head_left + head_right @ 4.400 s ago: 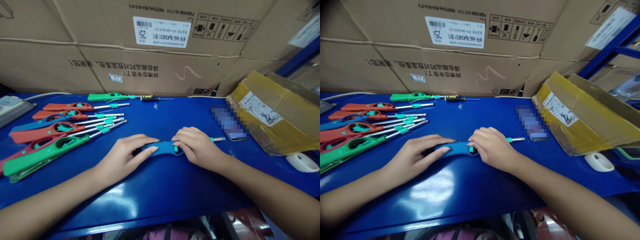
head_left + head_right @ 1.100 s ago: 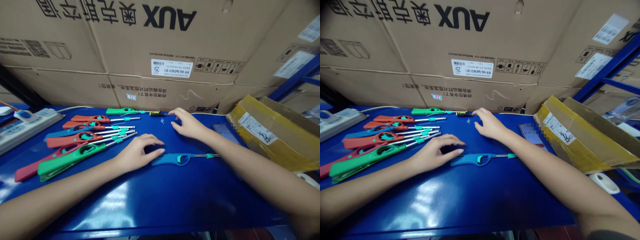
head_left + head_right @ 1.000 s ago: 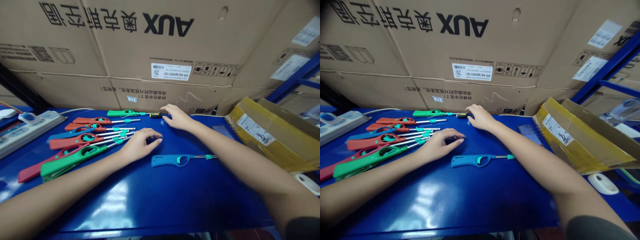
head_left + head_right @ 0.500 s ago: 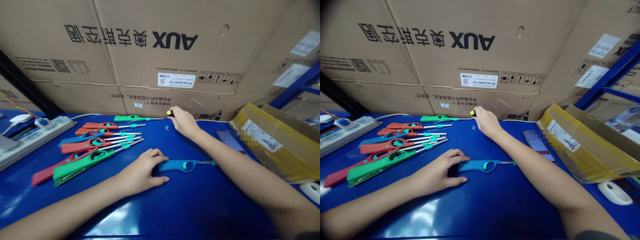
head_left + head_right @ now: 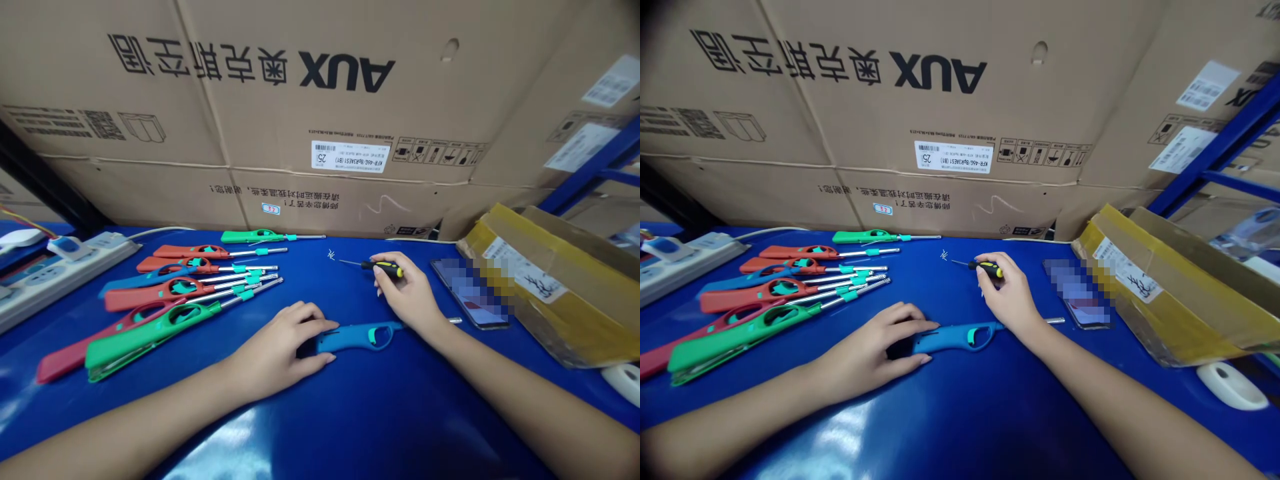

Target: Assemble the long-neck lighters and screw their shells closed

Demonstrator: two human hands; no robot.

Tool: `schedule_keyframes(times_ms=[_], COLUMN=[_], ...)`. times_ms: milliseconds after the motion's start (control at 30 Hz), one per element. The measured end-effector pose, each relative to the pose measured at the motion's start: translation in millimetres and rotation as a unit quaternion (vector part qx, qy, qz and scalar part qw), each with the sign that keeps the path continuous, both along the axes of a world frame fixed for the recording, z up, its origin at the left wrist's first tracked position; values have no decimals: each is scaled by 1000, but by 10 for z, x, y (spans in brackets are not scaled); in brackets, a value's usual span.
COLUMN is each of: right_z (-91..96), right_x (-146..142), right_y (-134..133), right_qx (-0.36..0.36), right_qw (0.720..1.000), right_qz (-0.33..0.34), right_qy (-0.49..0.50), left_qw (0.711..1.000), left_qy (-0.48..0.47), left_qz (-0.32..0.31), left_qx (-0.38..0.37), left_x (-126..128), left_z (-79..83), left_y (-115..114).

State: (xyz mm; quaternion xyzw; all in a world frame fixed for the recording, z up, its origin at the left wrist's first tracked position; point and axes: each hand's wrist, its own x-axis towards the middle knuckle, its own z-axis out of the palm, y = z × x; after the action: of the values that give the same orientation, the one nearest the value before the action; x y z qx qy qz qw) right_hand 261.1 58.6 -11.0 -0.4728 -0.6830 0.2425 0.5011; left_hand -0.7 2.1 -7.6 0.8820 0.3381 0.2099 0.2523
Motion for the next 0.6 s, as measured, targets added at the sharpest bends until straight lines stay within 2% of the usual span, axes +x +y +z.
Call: schedule_keyframes(times_ms=[600], right_z=[20], right_x=[-27], right_y=[-28], right_qx=[-20], right_qw=[997], right_qz=[57], right_qy=[39], left_qw=[1000], left_qy=[-1], left_qz=[0], left_qx=[8], left_x=[-12], left_z=[-34], left_y=[7])
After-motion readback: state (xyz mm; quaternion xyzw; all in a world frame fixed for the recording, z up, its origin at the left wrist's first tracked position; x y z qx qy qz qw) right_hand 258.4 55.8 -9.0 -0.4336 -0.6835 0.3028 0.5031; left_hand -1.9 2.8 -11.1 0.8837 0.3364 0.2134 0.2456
